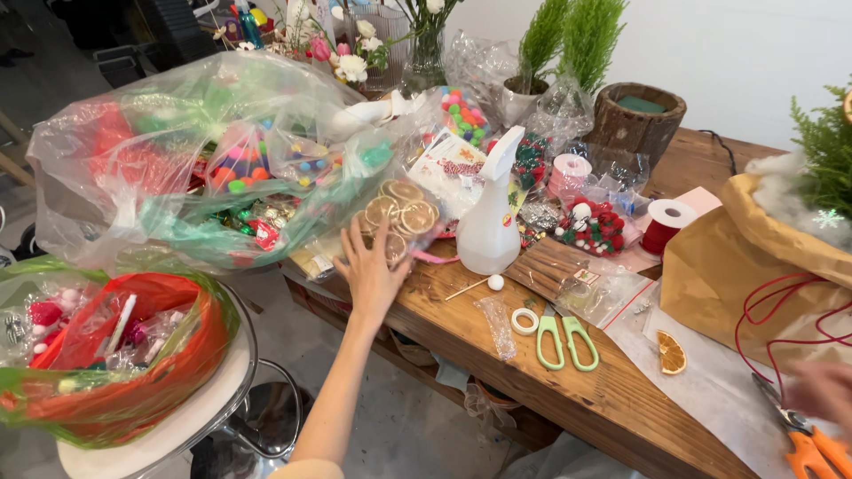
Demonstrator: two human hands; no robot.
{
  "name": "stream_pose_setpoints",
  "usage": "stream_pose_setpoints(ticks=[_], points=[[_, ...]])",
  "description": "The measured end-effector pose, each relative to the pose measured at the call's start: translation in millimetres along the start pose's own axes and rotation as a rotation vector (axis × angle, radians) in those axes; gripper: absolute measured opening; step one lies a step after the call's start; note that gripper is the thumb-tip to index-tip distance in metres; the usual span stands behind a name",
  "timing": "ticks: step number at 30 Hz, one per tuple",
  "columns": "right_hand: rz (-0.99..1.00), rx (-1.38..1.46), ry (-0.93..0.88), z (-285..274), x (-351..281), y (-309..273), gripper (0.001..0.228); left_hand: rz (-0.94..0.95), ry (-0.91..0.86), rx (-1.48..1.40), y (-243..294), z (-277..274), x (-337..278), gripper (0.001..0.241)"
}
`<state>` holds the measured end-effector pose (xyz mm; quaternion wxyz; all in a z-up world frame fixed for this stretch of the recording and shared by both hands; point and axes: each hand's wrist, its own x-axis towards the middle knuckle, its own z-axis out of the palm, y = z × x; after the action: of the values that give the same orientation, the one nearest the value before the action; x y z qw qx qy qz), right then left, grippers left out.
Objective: The person decorates a small artificial Christmas tree by cutting dried orange slices, applying hot glue to various ornaments like pom-poms and cinnamon sticks, and attaching them to the branches and base of the tree.
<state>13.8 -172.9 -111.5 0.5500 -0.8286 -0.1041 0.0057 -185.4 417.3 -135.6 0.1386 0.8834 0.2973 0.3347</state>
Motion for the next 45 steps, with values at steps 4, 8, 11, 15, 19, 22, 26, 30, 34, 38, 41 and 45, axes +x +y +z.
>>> stream_pose_setpoints(ticks=[4, 8, 11, 15, 19, 22, 26, 30, 34, 38, 41, 45], points=[[0.039, -0.142, -0.158, 136.2, -76.8, -100.6, 0.022, -0.166, 0.092, -0.255, -25.8, 21.9, 31.1, 0.067], [-0.206, 0.001, -0.214, 210.6, -74.5, -68.7, 0.018, -0.262, 0.086, -0.388, -30.6, 15.4, 55.4, 0.059], [-0.507, -0.098, -0.274, 235.1, -64.7, -50.7, 0.018, -0.286, 0.090, -0.391, -32.2, 22.3, 70.8, 0.058], [-0.828, -0.098, -0.231, 238.2, -64.4, -51.7, 0.015, -0.410, 0.149, -0.445, -41.5, 36.2, 99.9, 0.055], [-0.862, -0.094, -0.180, 236.8, -73.0, -68.6, 0.015, -0.436, 0.245, -0.357, -47.8, 43.6, 123.1, 0.045], [-0.821, -0.081, -0.231, 236.7, -67.6, -58.2, 0.016, -0.363, 0.354, -0.086, -36.8, 54.3, 133.3, 0.058], [-0.841, -0.049, -0.216, 235.2, -69.6, -65.8, 0.017, 0.085, 0.412, 0.238, -12.1, 71.9, 126.4, 0.106], [-0.876, -0.050, -0.236, 233.7, -70.2, -71.4, 0.021, 0.698, 0.452, 0.722, -16.5, 90.8, 133.4, 0.074], [-0.866, -0.047, -0.242, 234.1, -68.6, -74.1, 0.026, 0.797, -0.092, 0.763, 17.6, 86.5, 150.2, 0.091], [-0.904, -0.085, -0.278, 233.7, -65.3, -69.5, 0.027, 0.774, 0.117, 0.731, 29.3, 109.3, 179.6, 0.055], [-0.882, -0.104, -0.234, 231.9, -68.3, -78.7, 0.027, 0.593, -0.112, 0.720, 38.8, 112.2, 195.5, 0.023], [-0.894, -0.122, -0.244, 233.5, -66.0, -76.1, 0.030, 0.679, 0.313, 0.416, 47.2, 114.6, 216.6, 0.021]])
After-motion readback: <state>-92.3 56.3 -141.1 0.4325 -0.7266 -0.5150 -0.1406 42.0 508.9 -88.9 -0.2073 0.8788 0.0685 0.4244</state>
